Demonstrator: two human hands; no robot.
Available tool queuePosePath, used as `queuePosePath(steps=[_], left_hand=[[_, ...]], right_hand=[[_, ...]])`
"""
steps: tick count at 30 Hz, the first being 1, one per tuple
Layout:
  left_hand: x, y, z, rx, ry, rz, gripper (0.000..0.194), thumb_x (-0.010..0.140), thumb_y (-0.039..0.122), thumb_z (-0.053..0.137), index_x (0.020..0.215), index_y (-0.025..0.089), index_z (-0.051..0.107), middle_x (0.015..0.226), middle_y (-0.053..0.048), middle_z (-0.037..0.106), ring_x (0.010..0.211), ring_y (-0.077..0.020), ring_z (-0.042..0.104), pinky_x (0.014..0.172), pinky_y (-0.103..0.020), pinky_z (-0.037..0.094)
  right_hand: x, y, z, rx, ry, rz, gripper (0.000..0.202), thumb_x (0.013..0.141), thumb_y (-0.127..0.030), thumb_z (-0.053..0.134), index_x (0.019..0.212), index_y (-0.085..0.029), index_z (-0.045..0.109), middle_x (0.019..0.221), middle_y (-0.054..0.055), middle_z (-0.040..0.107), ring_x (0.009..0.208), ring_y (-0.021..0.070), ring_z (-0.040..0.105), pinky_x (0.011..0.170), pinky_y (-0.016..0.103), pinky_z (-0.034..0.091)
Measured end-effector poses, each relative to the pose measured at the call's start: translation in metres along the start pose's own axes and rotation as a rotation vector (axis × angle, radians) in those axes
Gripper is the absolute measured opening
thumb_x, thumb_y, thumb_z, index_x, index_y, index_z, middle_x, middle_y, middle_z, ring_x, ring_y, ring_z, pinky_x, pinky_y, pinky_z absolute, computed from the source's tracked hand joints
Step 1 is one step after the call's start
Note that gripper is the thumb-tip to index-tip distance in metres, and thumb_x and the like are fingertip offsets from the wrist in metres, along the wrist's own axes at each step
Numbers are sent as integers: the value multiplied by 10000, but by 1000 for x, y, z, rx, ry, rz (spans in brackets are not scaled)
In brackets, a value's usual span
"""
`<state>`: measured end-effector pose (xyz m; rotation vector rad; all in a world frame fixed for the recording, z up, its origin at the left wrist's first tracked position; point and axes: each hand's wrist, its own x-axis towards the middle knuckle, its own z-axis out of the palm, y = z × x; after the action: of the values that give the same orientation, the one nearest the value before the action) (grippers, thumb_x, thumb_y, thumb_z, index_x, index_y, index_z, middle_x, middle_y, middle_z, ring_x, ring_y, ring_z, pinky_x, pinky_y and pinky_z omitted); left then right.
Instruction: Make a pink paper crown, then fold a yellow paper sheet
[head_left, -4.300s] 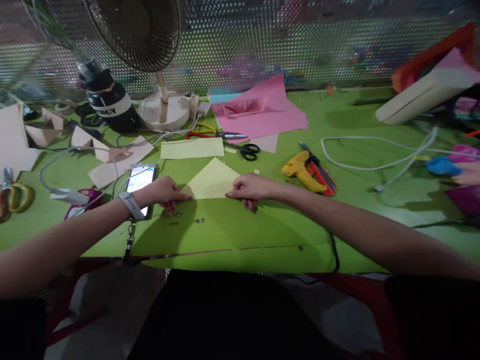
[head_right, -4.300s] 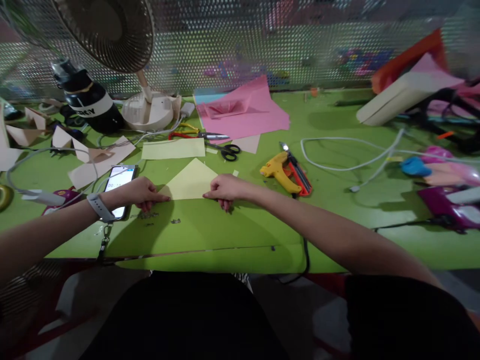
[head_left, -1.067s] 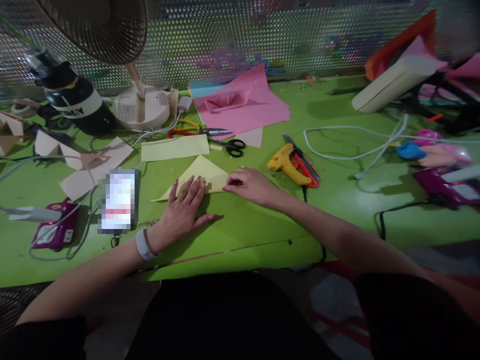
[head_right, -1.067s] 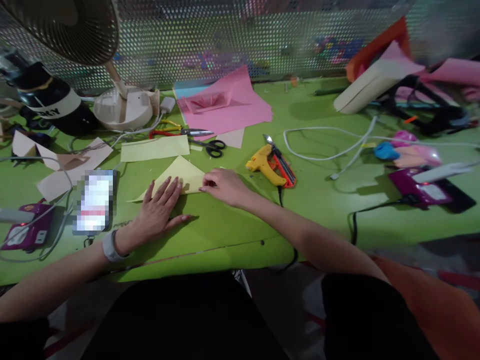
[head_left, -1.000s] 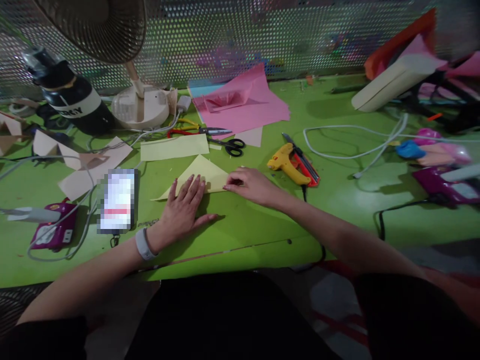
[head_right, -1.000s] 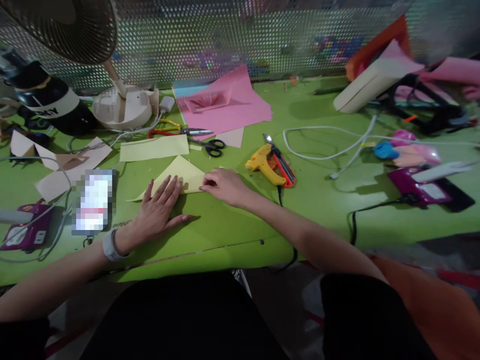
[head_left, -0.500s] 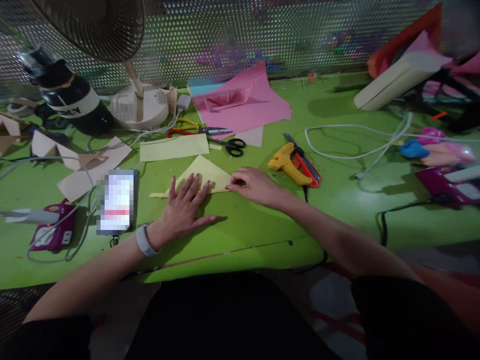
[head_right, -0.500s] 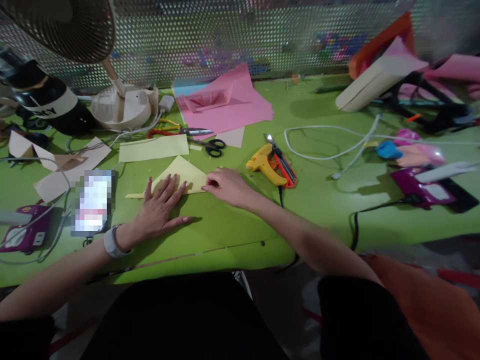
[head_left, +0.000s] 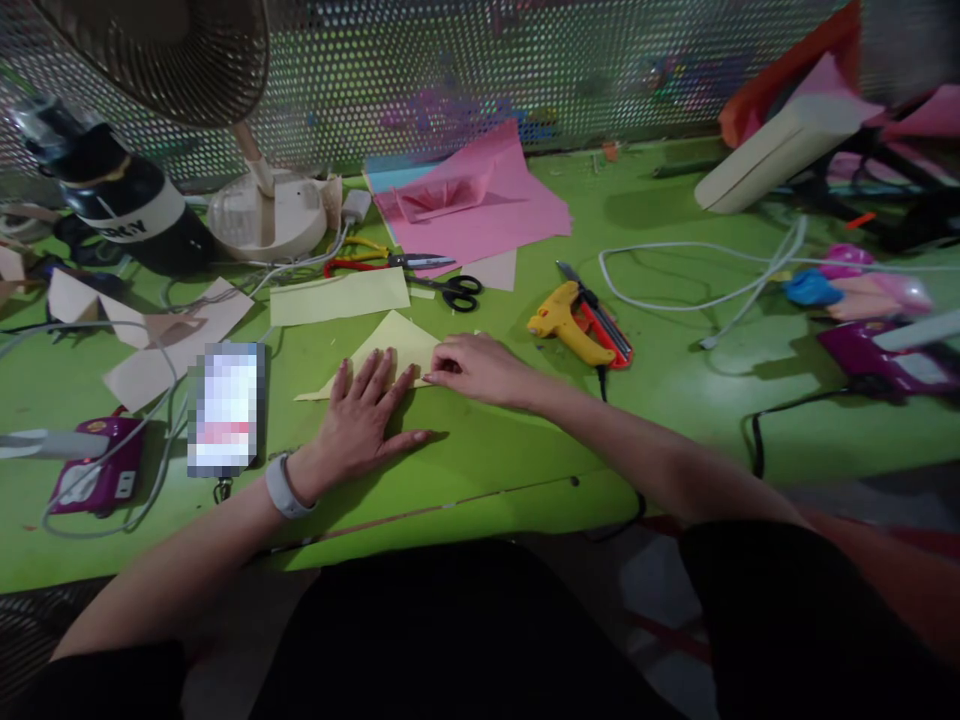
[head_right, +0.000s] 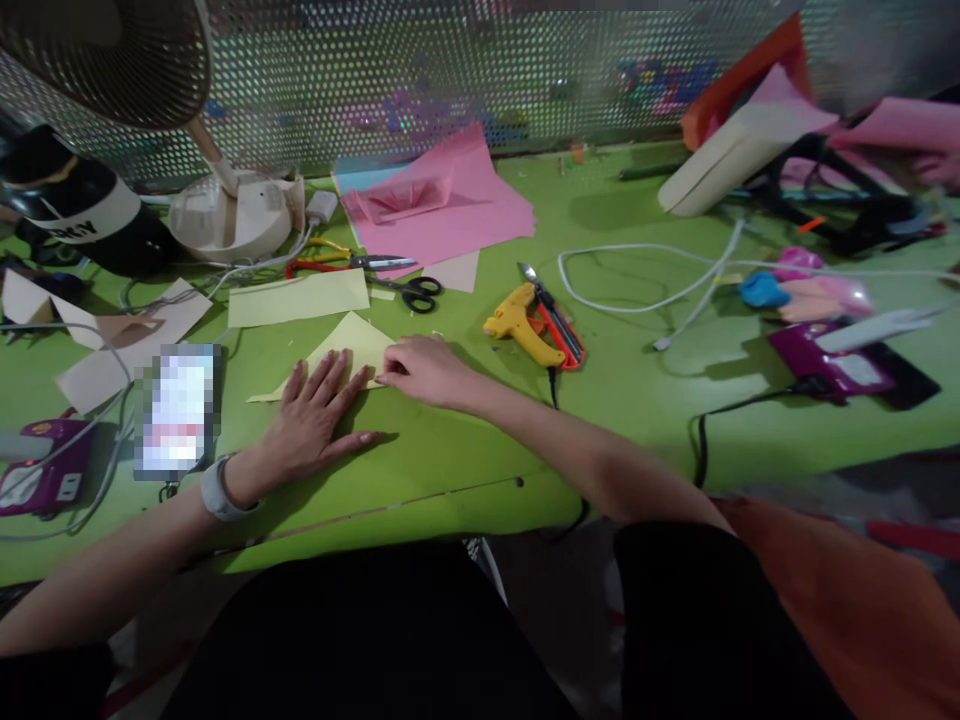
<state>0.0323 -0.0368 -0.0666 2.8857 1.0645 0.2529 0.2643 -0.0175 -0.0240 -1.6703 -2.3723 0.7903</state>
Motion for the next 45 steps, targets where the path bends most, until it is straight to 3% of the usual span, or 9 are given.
queuePosePath(steps=[11, 17, 22, 27, 29, 31, 33, 36, 45], left_hand=[[0, 3, 1, -22, 58, -7, 852, 922, 687, 432, 1596, 280, 105, 1647, -119, 223, 1515, -341, 196, 1222, -548, 52], [1, 2, 0, -25, 41, -16, 810, 930, 663, 447, 1585, 283, 160, 1646, -118, 225, 1514, -346, 195, 1218, -571, 76], [3, 0, -1, -18, 13, -48, 555, 1014, 491, 404, 1531, 302, 333, 1599, -103, 348, 1489, -333, 277, 1187, -587, 205], [2, 0, -2, -29, 23, -27, 628, 987, 529, 449, 1538, 251, 335, 1596, -141, 344, 1486, -364, 272, 1176, -628, 207], [0, -2, -5, -54, 53, -6, 564, 996, 477, 457, 1501, 230, 405, 1557, -145, 410, 1450, -360, 346, 1169, -632, 229], [-2, -5, -10, -92, 117, 13, 412, 1010, 377, 457, 1376, 216, 555, 1412, -135, 569, 1310, -322, 521, 1130, -590, 341], [-4, -8, -16, -127, 184, 25, 293, 1004, 310, 476, 1199, 203, 668, 1176, -113, 685, 1069, -258, 645, 991, -488, 503], [-7, -12, -24, -157, 216, 66, 226, 991, 256, 507, 1044, 190, 717, 941, -87, 704, 829, -199, 648, 749, -357, 577], [-15, -16, -30, -220, 195, 106, 189, 974, 202, 540, 986, 202, 728, 956, -66, 741, 839, -185, 681, 707, -314, 598]], right_hand=[[-15, 31, -3, 15, 52, 34, 195, 909, -350, 657, 795, -202, 714, 822, 48, 678, 749, 187, 578, 704, 333, 373], [-27, 45, -8, 64, 76, 55, 182, 897, -318, 662, 793, -179, 716, 809, 43, 663, 741, 182, 572, 691, 321, 365], [-31, 41, -8, -16, 108, 16, 156, 899, -292, 666, 812, -172, 713, 824, 55, 669, 771, 193, 581, 725, 336, 373], [-34, 25, 8, -113, 170, -138, 108, 926, -263, 646, 900, -185, 716, 904, 74, 676, 863, 222, 583, 765, 362, 416], [-37, 18, 17, -188, 217, -205, 128, 953, -205, 592, 936, -172, 715, 934, 91, 677, 875, 224, 579, 771, 369, 426], [-41, 15, 25, -271, 267, -256, 192, 968, -132, 526, 945, -152, 716, 936, 106, 680, 866, 223, 577, 764, 372, 427], [-44, 16, 30, -327, 296, -313, 252, 965, -73, 476, 956, -145, 717, 940, 112, 684, 861, 221, 575, 749, 367, 421], [-48, 20, 33, -366, 323, -390, 306, 949, -24, 440, 971, -152, 717, 935, 109, 689, 851, 215, 566, 731, 358, 404], [-54, 24, 31, -390, 372, -447, 265, 948, -61, 477, 973, -167, 719, 927, 86, 705, 832, 198, 574, 732, 345, 414]])
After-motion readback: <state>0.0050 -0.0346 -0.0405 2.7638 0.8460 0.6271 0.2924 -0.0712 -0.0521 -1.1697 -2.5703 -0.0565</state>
